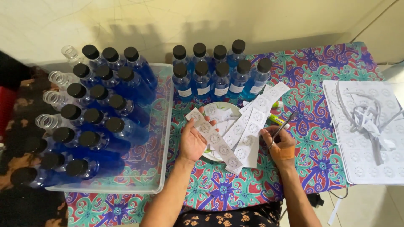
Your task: Cutting out circular product labels from a printed sheet using scissors.
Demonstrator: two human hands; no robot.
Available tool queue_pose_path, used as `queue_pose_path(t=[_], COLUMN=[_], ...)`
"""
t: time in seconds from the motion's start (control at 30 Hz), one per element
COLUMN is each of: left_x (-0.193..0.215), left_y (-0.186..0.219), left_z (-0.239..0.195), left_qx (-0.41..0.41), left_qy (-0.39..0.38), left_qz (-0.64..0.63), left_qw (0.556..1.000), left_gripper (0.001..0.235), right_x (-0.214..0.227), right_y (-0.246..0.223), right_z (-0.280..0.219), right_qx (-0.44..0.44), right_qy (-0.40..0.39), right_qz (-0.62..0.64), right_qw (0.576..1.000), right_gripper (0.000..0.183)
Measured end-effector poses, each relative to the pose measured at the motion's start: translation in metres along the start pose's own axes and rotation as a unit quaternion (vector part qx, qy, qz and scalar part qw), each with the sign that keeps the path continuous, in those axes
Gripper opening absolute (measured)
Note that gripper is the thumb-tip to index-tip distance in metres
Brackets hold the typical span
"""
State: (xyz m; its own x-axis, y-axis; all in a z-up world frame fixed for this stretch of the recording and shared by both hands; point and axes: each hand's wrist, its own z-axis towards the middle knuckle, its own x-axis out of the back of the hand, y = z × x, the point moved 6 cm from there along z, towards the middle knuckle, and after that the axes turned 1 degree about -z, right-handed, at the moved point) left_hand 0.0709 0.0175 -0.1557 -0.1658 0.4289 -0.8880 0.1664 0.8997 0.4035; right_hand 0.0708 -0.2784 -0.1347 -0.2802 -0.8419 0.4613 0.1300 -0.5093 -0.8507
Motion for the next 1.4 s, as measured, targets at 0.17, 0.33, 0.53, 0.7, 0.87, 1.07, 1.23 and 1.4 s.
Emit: queue_pose_path(t=[0.17, 0.33, 0.53, 0.7, 0.87, 1.07, 1.23, 1.4], left_x=[0.002, 0.003, 0.003, -0.006, -0.003, 0.001, 0.000, 0.000], left_y=[-0.001, -0.001, -0.001, 0.003, 0.001, -0.001, 0.000, -0.001], left_z=[0.002, 0.002, 0.004, -0.003, -0.001, 0.001, 0.001, -0.001], left_qx=[0.001, 0.003, 0.005, -0.002, -0.003, 0.006, 0.002, 0.012], left_qy=[-0.031, -0.052, -0.061, -0.069, -0.071, -0.067, -0.069, -0.054], left_qz=[-0.012, -0.017, -0.023, -0.002, 0.004, 0.009, 0.017, 0.008], left_qw=[0.999, 0.999, 0.998, 0.998, 0.997, 0.998, 0.997, 0.998], left_gripper=[0.056, 0.057, 0.059, 0.058, 0.058, 0.060, 0.060, 0.060], right_x=[-0.001, 0.000, -0.001, -0.001, -0.001, -0.001, -0.003, -0.003], right_y=[0.003, 0.000, -0.003, -0.001, -0.001, 0.001, 0.004, -0.002], right_z=[0.001, 0.001, 0.000, -0.001, -0.001, -0.003, -0.003, -0.003], right_qx=[0.007, 0.003, 0.003, 0.008, 0.012, 0.009, 0.013, 0.022], right_qy=[0.003, 0.001, 0.000, -0.002, 0.003, 0.001, -0.002, -0.002], right_qz=[0.005, 0.012, 0.015, 0.003, -0.003, -0.016, -0.025, -0.032], right_qw=[1.000, 1.000, 1.000, 1.000, 1.000, 1.000, 1.000, 0.999], right_gripper=[0.017, 0.018, 0.018, 0.019, 0.018, 0.018, 0.019, 0.019])
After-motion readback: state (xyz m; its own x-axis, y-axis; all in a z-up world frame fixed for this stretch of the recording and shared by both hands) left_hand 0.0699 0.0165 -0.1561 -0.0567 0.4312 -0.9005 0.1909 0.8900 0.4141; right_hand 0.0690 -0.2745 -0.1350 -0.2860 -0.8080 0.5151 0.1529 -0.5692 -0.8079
